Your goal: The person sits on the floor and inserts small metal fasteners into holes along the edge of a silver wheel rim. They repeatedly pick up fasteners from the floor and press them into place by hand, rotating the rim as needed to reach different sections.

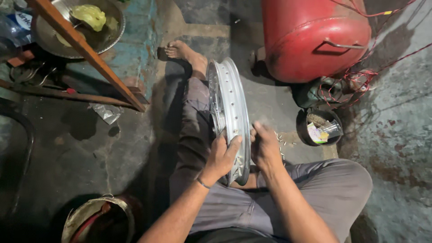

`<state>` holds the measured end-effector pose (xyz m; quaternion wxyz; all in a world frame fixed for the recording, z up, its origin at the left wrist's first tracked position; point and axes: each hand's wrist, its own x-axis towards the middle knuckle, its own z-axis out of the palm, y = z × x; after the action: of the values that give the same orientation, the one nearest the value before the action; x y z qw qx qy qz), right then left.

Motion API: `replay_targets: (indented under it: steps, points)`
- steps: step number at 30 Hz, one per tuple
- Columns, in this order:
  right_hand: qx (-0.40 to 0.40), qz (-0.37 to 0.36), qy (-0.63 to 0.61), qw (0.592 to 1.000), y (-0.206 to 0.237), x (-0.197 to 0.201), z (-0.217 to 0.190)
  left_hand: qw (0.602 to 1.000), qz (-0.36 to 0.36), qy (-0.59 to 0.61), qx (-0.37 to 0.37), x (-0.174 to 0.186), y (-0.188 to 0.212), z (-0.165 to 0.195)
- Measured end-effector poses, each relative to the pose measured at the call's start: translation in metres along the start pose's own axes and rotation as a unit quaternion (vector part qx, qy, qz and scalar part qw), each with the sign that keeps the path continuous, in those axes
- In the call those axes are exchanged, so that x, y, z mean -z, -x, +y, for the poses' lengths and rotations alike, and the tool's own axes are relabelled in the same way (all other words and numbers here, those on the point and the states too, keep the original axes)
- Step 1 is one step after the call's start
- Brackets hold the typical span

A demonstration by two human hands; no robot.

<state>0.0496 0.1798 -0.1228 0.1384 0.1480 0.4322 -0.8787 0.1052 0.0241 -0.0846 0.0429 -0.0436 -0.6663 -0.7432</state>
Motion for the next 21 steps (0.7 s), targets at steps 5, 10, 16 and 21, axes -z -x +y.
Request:
replay_targets:
  steps: [5, 10, 16, 21]
  points:
    - [-0.016, -0.106, 0.163, 0.981, -0.060, -0.025, 0.022, 0.923, 0.174, -0.296, -0.172, -0.001, 0.006, 0.005]
    - [-0.123, -0.117, 0.099, 0.981, -0.052, -0.024, 0.028, 0.944, 0.144, -0.227, -0.191, 0.035, 0.002, 0.022]
    - [-0.184, -0.089, 0.093, 0.974, -0.035, -0.033, 0.013, 0.991, 0.116, 0.065, 0.015, 0.061, -0.027, 0.014]
    - [-0.126, -0.033, 0.135, 0.982, -0.024, -0.039, 0.013, 0.980, 0.150, -0.129, -0.017, 0.059, 0.016, 0.014]
